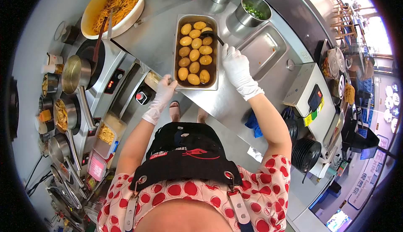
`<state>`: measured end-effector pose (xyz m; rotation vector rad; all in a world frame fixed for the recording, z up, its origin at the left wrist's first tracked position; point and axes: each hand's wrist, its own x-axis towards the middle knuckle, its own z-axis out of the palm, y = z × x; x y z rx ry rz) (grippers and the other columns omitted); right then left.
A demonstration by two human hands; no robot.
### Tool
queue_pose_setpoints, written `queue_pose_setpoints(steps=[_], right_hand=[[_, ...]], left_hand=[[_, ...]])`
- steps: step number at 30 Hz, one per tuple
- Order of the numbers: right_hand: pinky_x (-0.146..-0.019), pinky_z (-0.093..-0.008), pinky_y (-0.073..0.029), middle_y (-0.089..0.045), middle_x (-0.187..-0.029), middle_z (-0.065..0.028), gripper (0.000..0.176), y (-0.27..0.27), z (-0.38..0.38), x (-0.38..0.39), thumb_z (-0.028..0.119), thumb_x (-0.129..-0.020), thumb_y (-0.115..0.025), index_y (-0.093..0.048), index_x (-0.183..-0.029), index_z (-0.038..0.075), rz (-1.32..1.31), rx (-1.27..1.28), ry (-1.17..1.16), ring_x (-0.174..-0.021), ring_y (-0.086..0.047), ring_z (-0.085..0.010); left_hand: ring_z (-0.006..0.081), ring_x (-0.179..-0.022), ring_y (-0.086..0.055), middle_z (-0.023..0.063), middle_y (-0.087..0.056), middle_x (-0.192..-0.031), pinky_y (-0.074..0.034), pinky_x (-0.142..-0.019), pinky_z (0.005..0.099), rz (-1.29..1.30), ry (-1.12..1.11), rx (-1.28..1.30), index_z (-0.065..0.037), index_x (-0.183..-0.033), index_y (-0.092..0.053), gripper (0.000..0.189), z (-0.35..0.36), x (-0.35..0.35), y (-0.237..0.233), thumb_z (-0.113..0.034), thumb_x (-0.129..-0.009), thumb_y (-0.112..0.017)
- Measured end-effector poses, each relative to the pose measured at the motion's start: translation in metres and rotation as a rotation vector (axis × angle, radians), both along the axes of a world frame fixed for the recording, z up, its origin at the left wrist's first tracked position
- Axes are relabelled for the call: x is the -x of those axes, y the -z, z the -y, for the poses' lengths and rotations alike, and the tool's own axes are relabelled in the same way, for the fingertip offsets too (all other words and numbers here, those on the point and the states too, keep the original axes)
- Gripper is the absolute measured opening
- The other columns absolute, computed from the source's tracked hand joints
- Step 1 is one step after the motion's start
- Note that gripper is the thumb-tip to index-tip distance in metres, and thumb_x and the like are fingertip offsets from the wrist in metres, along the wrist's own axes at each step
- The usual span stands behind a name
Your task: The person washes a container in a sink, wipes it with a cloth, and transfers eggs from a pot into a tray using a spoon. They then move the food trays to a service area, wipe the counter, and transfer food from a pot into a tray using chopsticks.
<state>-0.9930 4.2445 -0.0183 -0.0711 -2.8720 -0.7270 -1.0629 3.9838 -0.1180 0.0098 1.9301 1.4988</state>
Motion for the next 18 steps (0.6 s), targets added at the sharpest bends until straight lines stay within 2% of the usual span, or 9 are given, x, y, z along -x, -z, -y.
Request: queue_pose_setpoints(steps=[1, 3, 7, 9, 10, 13, 18], right_hand=[[-0.047, -0.0263, -0.048, -0.052, -0.077, -0.0052, 0.043, 0.0, 0.002, 0.003, 0.008, -0.074, -0.057, -0.055, -0.116, -0.001, 0.025, 0.004, -0.008, -0.064, -0.058, -0.0154], [-0.048, -0.025, -0.05, -0.054, -0.074, -0.0054, 0.038, -0.001, 0.008, 0.008, 0.008, -0.076, -0.058, -0.056, -0.112, -0.003, 0.071, -0.005, -0.003, -0.064, -0.061, -0.0157], [-0.051, -0.0283, -0.052, -0.058, -0.074, -0.0087, 0.031, -0.007, 0.016, 0.023, 0.008, -0.078, -0.056, -0.057, -0.107, -0.002, 0.127, 0.122, 0.11, -0.066, -0.065, -0.0192], [-0.06, -0.037, -0.054, -0.063, -0.078, -0.0168, 0.021, -0.016, 0.012, 0.034, 0.009, -0.078, -0.054, -0.061, -0.095, -0.002, 0.162, 0.462, 0.281, -0.072, -0.067, -0.0287], [-0.06, -0.037, -0.054, -0.063, -0.078, -0.0168, 0.021, -0.018, 0.008, 0.039, 0.009, -0.078, -0.054, -0.061, -0.095, -0.002, 0.163, 0.46, 0.277, -0.072, -0.067, -0.0287], [-0.078, -0.0437, -0.049, -0.064, -0.085, -0.0245, 0.019, -0.017, -0.013, 0.053, 0.013, -0.075, -0.053, -0.065, -0.079, -0.002, 0.066, 0.892, 0.459, -0.083, -0.062, -0.0409], [-0.074, -0.042, -0.049, -0.062, -0.08, -0.0276, 0.022, -0.023, -0.043, 0.064, 0.01, -0.076, -0.049, -0.065, -0.083, -0.004, 0.195, 1.126, 0.474, -0.081, -0.063, -0.0413]], left_hand=[[0.0101, -0.07, -0.058, 0.0055, -0.061, -0.086, -0.05, -0.055, 0.0234, 0.0, -0.005, -0.003, 0.002, -0.112, -0.05, 0.027, 0.0, -0.001, 0.003, -0.01, -0.088, -0.055], [0.0098, -0.058, -0.054, 0.0041, -0.056, -0.078, -0.047, -0.048, 0.0242, -0.02, -0.077, -0.088, 0.004, -0.11, -0.052, 0.028, -0.001, -0.003, 0.009, -0.008, -0.085, -0.058], [0.0095, -0.056, -0.053, 0.0035, -0.056, -0.076, -0.046, -0.047, 0.0245, -0.008, -0.066, -0.096, 0.003, -0.11, -0.053, 0.028, -0.001, -0.003, 0.011, -0.008, -0.085, -0.059], [0.0094, -0.055, -0.052, 0.0029, -0.056, -0.075, -0.045, -0.047, 0.0253, -0.026, -0.069, -0.079, 0.002, -0.108, -0.053, 0.026, -0.001, -0.004, 0.004, -0.008, -0.085, -0.059], [0.0094, -0.055, -0.052, 0.0029, -0.056, -0.075, -0.045, -0.047, 0.0253, -0.026, -0.073, -0.081, 0.002, -0.108, -0.053, 0.026, -0.001, -0.004, 0.005, -0.008, -0.085, -0.059], [0.0097, -0.056, -0.052, 0.003, -0.056, -0.075, -0.045, -0.049, 0.026, -0.057, -0.056, -0.059, 0.002, -0.107, -0.054, 0.025, -0.001, -0.003, 0.006, -0.008, -0.085, -0.059], [0.0105, -0.058, -0.053, 0.0039, -0.056, -0.074, -0.046, -0.05, 0.0267, -0.051, -0.064, -0.072, 0.002, -0.106, -0.054, 0.024, -0.001, -0.004, 0.009, -0.008, -0.084, -0.059]])
